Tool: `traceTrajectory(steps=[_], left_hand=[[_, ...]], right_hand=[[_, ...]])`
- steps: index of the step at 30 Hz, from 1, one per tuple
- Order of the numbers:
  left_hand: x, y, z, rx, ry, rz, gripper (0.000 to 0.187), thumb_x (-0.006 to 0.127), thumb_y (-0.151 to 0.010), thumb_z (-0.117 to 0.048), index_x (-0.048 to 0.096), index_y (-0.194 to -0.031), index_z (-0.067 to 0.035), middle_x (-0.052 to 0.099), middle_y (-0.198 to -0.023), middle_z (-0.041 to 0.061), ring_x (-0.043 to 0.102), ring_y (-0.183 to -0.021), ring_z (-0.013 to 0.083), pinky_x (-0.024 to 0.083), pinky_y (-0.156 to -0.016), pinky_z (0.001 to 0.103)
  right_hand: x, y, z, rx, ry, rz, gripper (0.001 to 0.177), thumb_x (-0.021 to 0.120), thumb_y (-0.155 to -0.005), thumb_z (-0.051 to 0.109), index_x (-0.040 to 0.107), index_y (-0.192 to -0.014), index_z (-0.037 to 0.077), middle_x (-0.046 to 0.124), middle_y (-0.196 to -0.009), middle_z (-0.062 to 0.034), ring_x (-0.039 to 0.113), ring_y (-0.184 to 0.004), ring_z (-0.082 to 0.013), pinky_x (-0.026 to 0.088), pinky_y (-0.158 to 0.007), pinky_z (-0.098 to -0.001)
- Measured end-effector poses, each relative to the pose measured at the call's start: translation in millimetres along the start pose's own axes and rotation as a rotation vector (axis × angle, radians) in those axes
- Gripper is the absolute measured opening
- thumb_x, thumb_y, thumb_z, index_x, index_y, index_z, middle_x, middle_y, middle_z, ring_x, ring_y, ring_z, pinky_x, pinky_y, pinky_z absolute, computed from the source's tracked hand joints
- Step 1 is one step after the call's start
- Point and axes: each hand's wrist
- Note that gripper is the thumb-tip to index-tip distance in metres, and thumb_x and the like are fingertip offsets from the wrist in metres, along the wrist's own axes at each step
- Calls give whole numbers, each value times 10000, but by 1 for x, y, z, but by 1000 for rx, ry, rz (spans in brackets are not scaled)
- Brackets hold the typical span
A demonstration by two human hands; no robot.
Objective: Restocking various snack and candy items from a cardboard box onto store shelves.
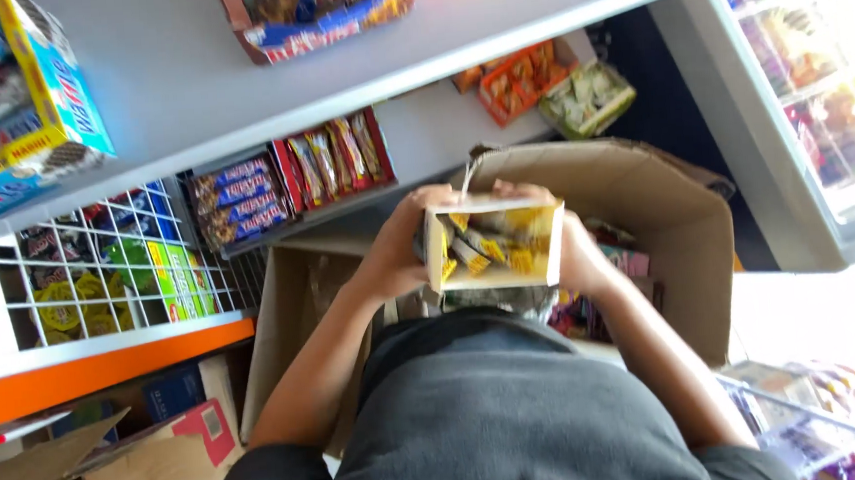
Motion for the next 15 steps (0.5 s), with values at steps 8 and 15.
traceTrajectory(steps=[8,15], left_hand=[[0,-2,14,-143,91,54,789,916,-718,-176,484,-1378,-149,576,-1446,115,604,-1309,264,464,-1135,535],[-3,2,-1,133,-172,5,847,954,-665,-113,478,-1365,-120,604,-1403,149,588,-1351,335,364,-1189,600]], right_hand=[[23,11,-16,155,-277,33,896,905,-698,184,441,-1440,-6,526,-1516,-172,558,-1352,-236,459,-1124,-372],[17,-1,1,224,-157,12,842,933,-653,208,558,-1380,7,643,-1430,-158,689,-1221,-227,564,-1051,-360]])
Point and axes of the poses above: each hand's wrist, its own y-axis away from the middle knuckle, its own x-axis out of the palm, z = x × y
